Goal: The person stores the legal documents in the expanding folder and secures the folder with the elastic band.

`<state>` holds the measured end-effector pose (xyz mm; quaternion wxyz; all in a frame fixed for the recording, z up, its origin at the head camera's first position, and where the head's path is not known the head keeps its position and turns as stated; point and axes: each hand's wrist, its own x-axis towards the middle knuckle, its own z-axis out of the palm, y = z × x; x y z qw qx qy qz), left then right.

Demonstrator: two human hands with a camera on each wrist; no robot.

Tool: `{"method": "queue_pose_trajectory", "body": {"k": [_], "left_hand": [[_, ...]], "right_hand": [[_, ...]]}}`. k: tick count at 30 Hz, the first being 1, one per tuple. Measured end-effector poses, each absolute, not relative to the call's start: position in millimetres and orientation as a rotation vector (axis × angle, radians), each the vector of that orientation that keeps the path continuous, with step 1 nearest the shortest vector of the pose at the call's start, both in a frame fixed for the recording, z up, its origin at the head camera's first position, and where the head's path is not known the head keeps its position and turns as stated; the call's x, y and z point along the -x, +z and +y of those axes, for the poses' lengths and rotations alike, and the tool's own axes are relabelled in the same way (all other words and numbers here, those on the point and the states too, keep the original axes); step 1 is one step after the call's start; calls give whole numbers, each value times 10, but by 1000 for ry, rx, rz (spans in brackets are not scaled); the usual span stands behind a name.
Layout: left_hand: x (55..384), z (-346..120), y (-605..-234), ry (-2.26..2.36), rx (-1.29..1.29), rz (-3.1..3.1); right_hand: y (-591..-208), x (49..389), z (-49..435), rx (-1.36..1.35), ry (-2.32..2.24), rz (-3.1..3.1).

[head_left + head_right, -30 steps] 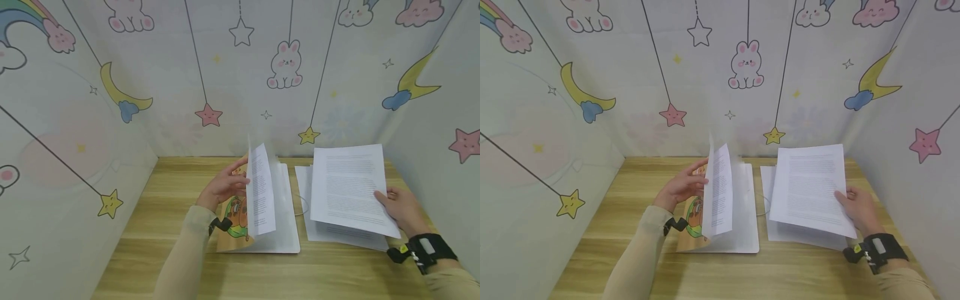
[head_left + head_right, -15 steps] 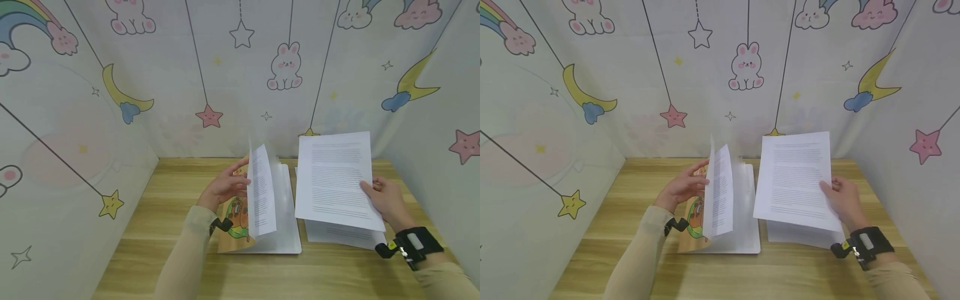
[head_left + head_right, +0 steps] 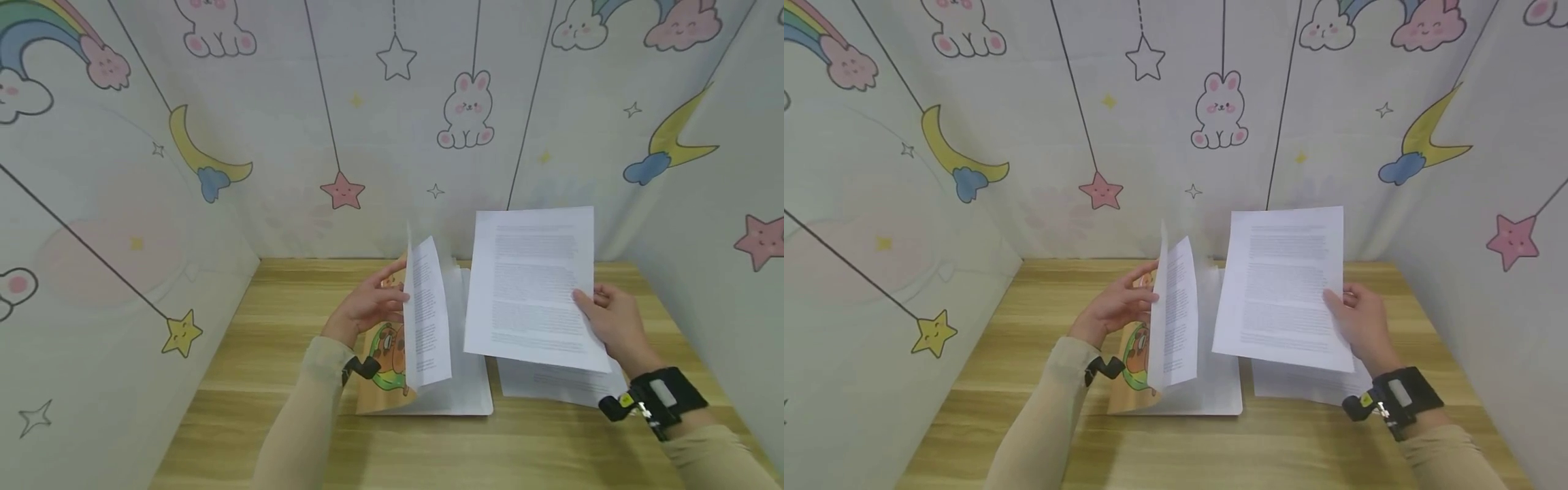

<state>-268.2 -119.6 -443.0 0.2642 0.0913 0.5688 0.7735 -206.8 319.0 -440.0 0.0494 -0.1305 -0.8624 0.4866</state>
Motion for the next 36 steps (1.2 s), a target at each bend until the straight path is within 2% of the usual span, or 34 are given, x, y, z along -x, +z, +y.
{"method": "queue_pose_trajectory", "body": {"k": [21,36], "left_hand": [[2669,-1206,-4454,2094,-263,1536],[2661,-1223,-4448,2100,-270,1544]], "right_hand": [[-4292,2048,3034,363,1485,-2582],[-4176,2053,3085,452,1445,-2520]]}}
